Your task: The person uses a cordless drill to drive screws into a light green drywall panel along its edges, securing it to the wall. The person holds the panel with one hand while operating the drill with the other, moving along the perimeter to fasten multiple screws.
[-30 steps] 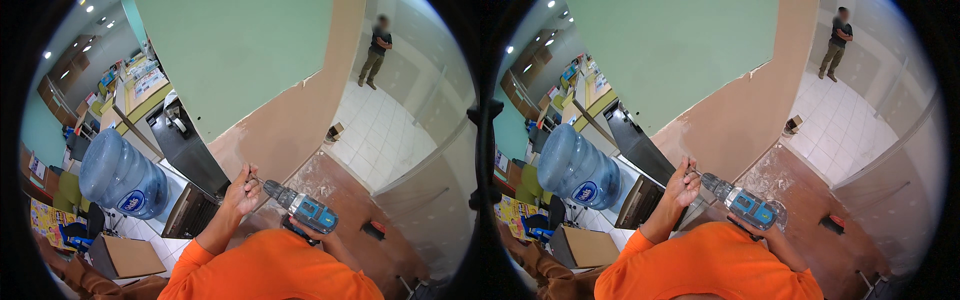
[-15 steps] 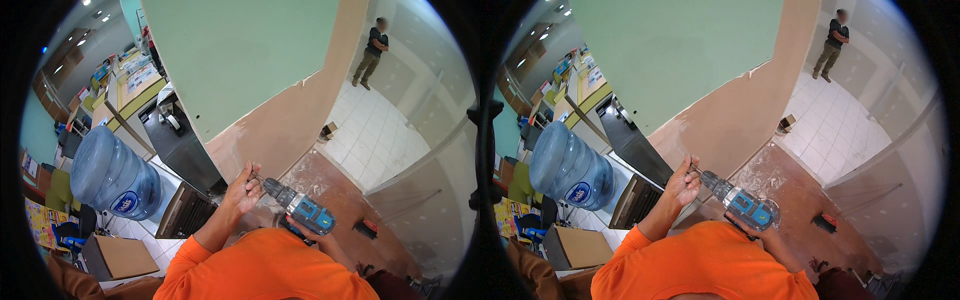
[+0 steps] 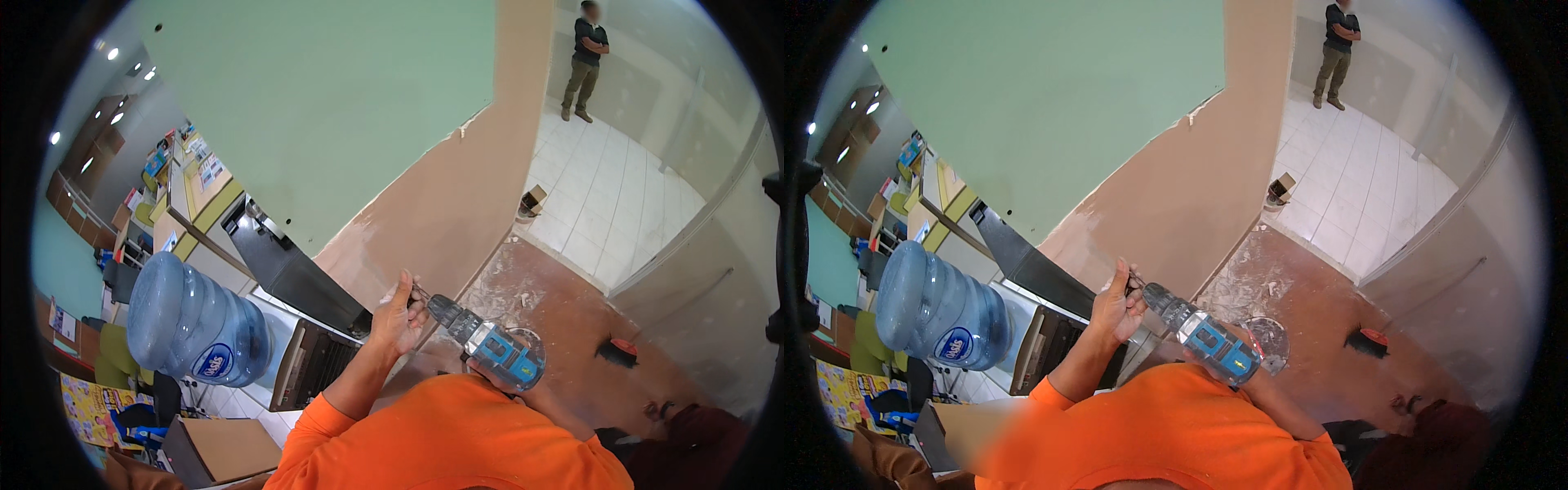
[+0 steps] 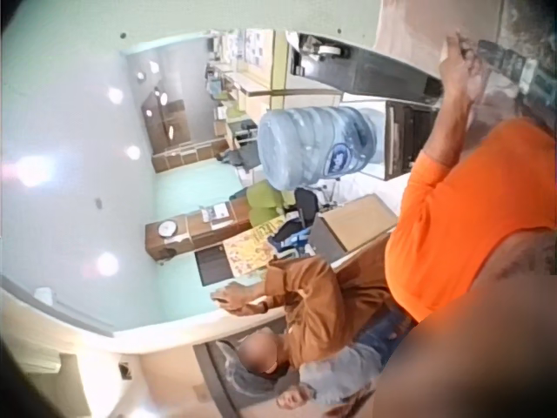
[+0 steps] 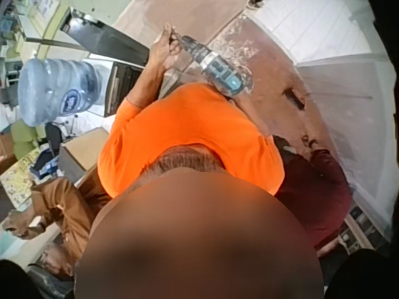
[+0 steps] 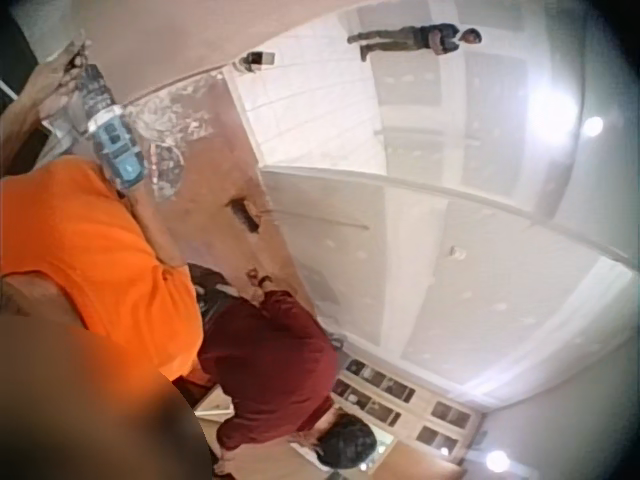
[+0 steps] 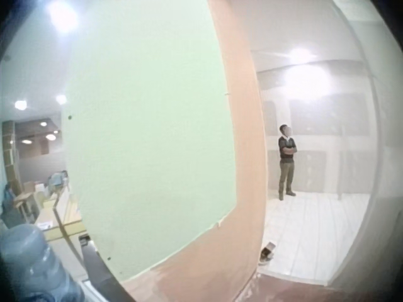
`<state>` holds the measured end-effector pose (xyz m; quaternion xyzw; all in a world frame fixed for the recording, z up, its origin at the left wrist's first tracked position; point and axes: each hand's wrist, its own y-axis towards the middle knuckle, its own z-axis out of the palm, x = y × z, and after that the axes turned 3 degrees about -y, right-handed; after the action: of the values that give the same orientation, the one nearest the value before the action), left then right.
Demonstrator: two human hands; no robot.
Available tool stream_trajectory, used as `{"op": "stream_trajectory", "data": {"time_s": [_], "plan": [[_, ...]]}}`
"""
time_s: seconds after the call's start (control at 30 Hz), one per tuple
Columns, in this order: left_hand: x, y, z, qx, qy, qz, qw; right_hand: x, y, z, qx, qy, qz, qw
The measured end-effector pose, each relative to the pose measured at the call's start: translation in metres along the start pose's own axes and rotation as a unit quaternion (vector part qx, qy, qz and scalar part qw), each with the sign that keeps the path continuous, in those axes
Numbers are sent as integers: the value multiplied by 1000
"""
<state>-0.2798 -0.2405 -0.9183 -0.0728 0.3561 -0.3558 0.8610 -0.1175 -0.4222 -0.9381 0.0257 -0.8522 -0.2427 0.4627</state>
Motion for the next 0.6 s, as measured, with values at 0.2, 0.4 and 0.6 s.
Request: {"op": "stream_trajectory", "data": {"time_s": [0.2, 0.4, 0.6], "plan": [[4, 1, 10, 21, 42, -13, 999, 2, -6, -20, 4, -32, -22, 999], [7, 1, 33, 59, 80, 3, 995, -11, -14, -30, -34, 112, 32, 993], [13, -1, 69, 82, 150, 16, 985, -20, -17, -40, -32, 119, 55, 991]]}}
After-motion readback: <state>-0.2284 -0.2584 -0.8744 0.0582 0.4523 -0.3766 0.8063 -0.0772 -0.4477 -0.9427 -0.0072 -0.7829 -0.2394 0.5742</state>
